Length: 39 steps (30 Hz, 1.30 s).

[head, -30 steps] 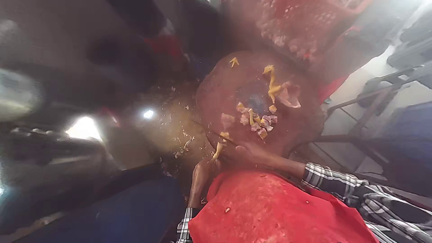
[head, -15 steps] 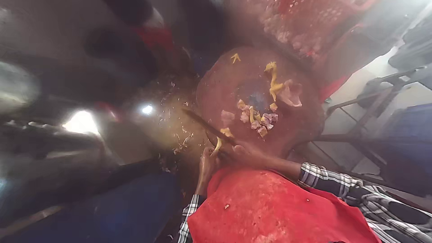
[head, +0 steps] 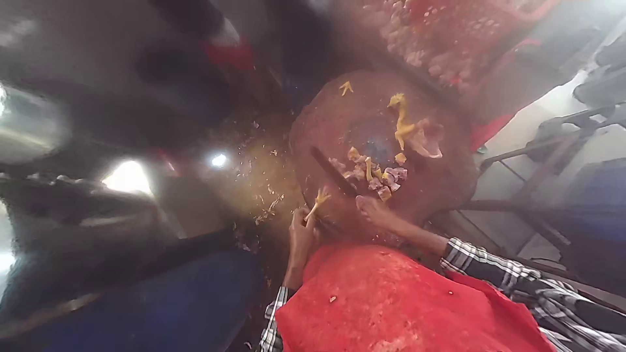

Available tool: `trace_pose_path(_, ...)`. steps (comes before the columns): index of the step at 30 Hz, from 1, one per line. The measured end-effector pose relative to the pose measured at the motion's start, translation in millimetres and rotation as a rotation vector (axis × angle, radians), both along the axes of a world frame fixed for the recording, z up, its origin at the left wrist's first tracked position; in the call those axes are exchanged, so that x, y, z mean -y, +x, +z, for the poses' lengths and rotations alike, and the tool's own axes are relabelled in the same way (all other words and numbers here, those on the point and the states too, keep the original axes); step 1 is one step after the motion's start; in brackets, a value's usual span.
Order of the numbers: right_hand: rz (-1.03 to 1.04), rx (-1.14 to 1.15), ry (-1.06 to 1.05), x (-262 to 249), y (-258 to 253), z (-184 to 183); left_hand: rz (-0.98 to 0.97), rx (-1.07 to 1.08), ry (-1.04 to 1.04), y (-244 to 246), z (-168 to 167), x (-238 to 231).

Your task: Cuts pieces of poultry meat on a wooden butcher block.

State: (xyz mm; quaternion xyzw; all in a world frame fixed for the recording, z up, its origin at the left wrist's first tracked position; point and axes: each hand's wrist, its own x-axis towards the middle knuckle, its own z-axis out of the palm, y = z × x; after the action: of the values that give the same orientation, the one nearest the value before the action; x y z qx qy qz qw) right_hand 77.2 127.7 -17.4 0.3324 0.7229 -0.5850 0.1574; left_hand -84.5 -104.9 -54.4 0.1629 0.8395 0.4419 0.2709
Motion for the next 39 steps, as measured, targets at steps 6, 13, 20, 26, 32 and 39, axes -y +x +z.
trace_pose_path(6, 0.117, -0.518, 0.069, 29.6, -9.3, 34.4, -0.07, -0.127, -0.192, -7.4, -27.9, -12.4)
trace_pose_path(13, 0.388, 0.144, 0.169, 27.5, 10.2, -40.5, -0.047, -0.083, -0.036, -23.9, 31.5, 4.3)
trace_pose_path(20, 0.687, -0.054, 0.486, 23.0, 22.8, -47.8, -0.63, -0.154, -0.546, -64.1, 35.8, -83.3)
trace_pose_path(26, 0.625, -0.091, 0.091, 16.0, 10.1, -59.7, -0.997, -0.166, -0.787, -115.0, 41.0, -153.2)
trace_pose_path(32, 0.011, 0.108, -0.15, -7.8, 15.9, -45.7, -0.467, -0.363, -0.222, -196.3, 122.0, -272.7)
trace_pose_path(39, -0.117, 0.207, 0.128, -43.0, 71.5, -19.9, -0.741, -0.282, -0.389, -233.6, 25.6, -374.2)
